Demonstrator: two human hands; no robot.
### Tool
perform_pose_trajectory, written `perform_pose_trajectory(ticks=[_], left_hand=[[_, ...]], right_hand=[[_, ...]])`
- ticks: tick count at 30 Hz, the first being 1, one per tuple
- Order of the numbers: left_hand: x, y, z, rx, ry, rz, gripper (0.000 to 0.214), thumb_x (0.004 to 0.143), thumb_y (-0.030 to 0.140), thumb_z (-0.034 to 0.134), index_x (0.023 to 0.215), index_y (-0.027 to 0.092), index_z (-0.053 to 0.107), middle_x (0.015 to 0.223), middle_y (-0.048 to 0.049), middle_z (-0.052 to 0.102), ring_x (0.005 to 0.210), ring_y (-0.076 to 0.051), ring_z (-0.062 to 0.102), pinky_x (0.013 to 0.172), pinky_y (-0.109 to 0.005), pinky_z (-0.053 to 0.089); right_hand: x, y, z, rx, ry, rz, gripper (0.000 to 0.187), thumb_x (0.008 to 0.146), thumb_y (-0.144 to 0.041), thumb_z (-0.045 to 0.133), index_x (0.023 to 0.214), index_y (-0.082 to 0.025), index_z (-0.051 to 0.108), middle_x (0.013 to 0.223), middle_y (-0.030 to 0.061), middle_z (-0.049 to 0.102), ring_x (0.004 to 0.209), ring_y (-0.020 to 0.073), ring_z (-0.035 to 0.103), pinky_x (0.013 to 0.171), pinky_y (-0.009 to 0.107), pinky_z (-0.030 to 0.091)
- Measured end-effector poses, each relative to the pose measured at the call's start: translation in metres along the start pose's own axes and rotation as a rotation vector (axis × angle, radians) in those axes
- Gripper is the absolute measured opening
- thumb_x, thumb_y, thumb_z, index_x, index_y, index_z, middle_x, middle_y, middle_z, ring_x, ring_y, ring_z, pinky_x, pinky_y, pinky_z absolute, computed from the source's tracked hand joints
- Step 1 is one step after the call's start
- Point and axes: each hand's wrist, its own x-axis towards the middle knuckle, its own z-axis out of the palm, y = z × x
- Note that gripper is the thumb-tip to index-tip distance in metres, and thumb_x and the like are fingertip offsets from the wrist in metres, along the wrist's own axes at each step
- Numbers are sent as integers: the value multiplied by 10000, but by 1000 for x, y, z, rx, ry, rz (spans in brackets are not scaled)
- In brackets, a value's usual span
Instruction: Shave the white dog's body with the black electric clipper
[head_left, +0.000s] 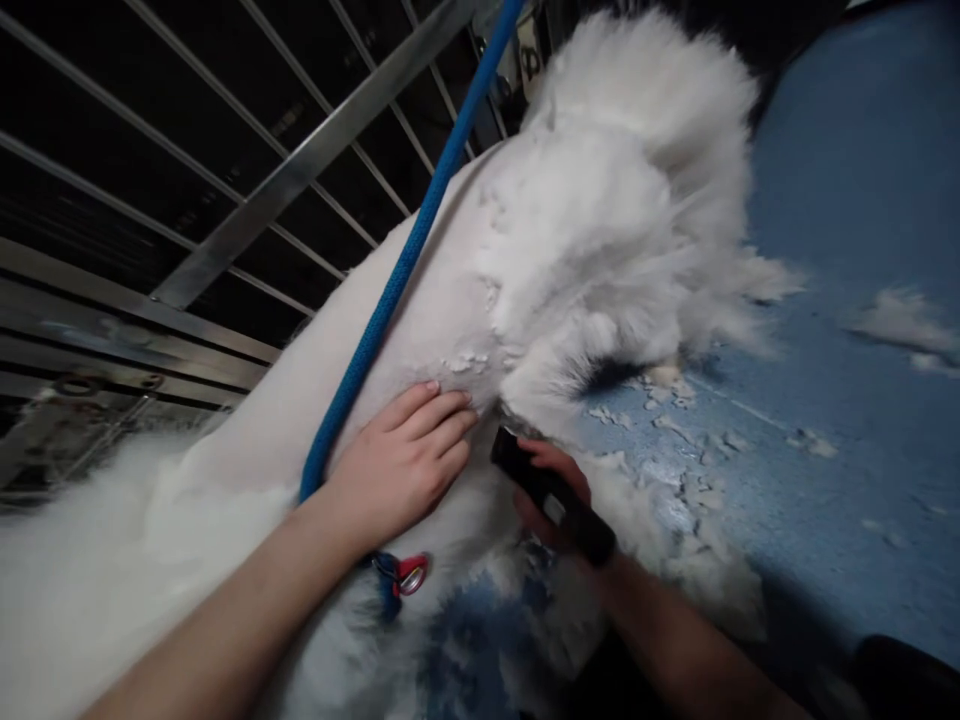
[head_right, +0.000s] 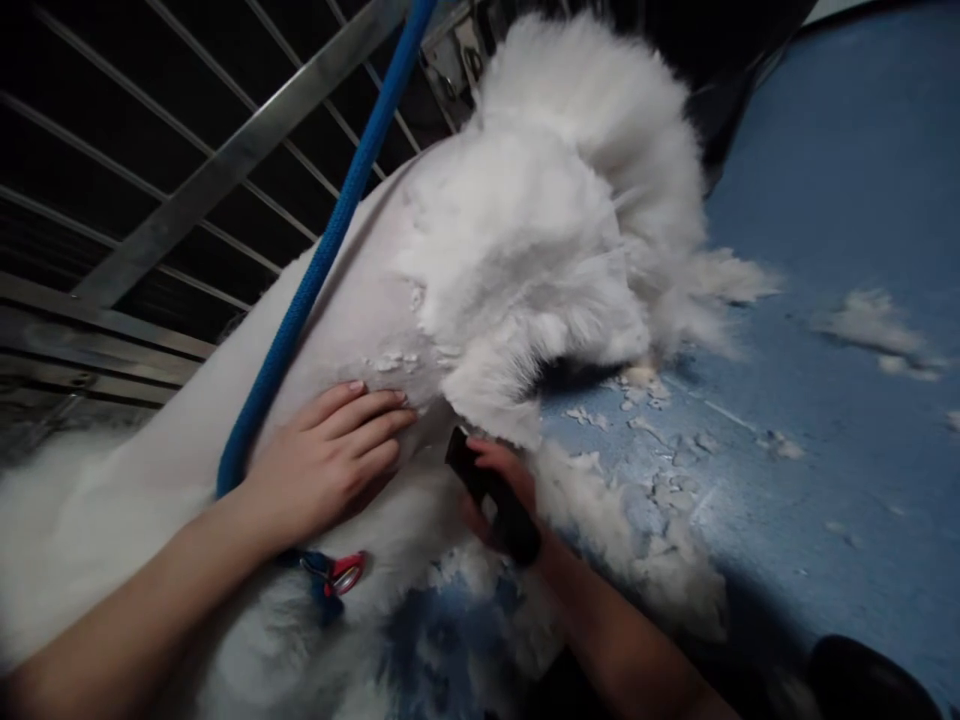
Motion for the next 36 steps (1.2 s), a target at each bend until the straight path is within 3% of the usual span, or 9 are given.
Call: perform_pose_trajectory(ticks=[3, 5, 11, 17, 20, 25, 28, 33, 36], left_hand=[[-3, 2, 4, -3, 5, 8, 243, 935, 142, 498, 783, 207, 675, 1057, 12, 746, 1141, -189, 608, 1093, -368, 407], [-5, 4, 7, -14, 24, -6, 233, 918, 128, 509, 763, 202, 667, 987, -9, 745, 1115, -195, 613, 1091, -372, 409], [-6, 9, 13, 0, 110, -33, 179, 861, 107, 575, 713, 183, 641, 767, -32, 699, 1020, -214, 621, 1053, -374, 428], [-5, 11, 14, 50, 158, -17, 212, 828, 93, 576, 639, 179, 618, 643, -29, 649, 820, -219, 629, 899, -363, 505], [-7, 12, 16, 40, 171, -16, 199, 828, 89, 572, 656, 176, 623, 646, -41, 651, 809, -224, 622, 909, -377, 492], [-9, 13, 19, 44, 165, -24, 186, 839, 92, 564, 684, 167, 634, 690, -50, 670, 847, -237, 624, 942, -393, 468], [-10, 14, 20, 42, 167, -36, 187, 851, 93, 553, 704, 161, 648, 709, -51, 682, 874, -233, 627, 966, -387, 453], [-11, 14, 20, 38, 155, -40, 203, 861, 89, 536, 709, 166, 647, 723, -43, 686, 860, -219, 624, 952, -378, 457], [-12, 14, 20, 40, 189, -41, 207, 854, 75, 542, 688, 157, 636, 716, -47, 681, 857, -220, 629, 929, -375, 467]], right_hand=[[13, -20, -15, -8, -22, -246, 468, 729, -256, 689, 1155, -298, 498, 1171, 83, 702, 984, 282, 722, 757, 439, 624], [25, -26, -18, -77, -21, -310, 466, 752, -252, 690, 1171, -296, 491, 1188, 88, 697, 1016, 280, 717, 788, 445, 618], [41, -31, -20, -159, -47, -282, 434, 781, -247, 688, 1171, -274, 501, 1208, 115, 684, 1092, 289, 689, 862, 482, 596], [44, -29, -16, -265, -40, -382, 428, 782, -203, 693, 1159, -265, 500, 1206, 115, 680, 1072, 263, 700, 843, 449, 610], [44, -29, -17, -261, -45, -390, 432, 788, -218, 693, 1172, -254, 499, 1207, 132, 677, 1085, 270, 694, 845, 456, 611], [48, -28, -12, -314, -79, -545, 420, 789, -224, 694, 1165, -247, 508, 1171, 135, 693, 1032, 263, 713, 795, 431, 629], [50, -26, -11, -358, -39, -550, 436, 776, -198, 692, 1170, -237, 511, 1190, 139, 685, 1054, 267, 704, 800, 429, 626], [49, -21, -13, -343, -116, -611, 410, 794, -234, 700, 1160, -254, 519, 1212, 116, 674, 1046, 255, 702, 789, 416, 626], [50, -17, -15, -406, -64, -579, 426, 789, -178, 700, 1169, -254, 524, 1259, 121, 650, 1098, 264, 681, 826, 431, 616]])
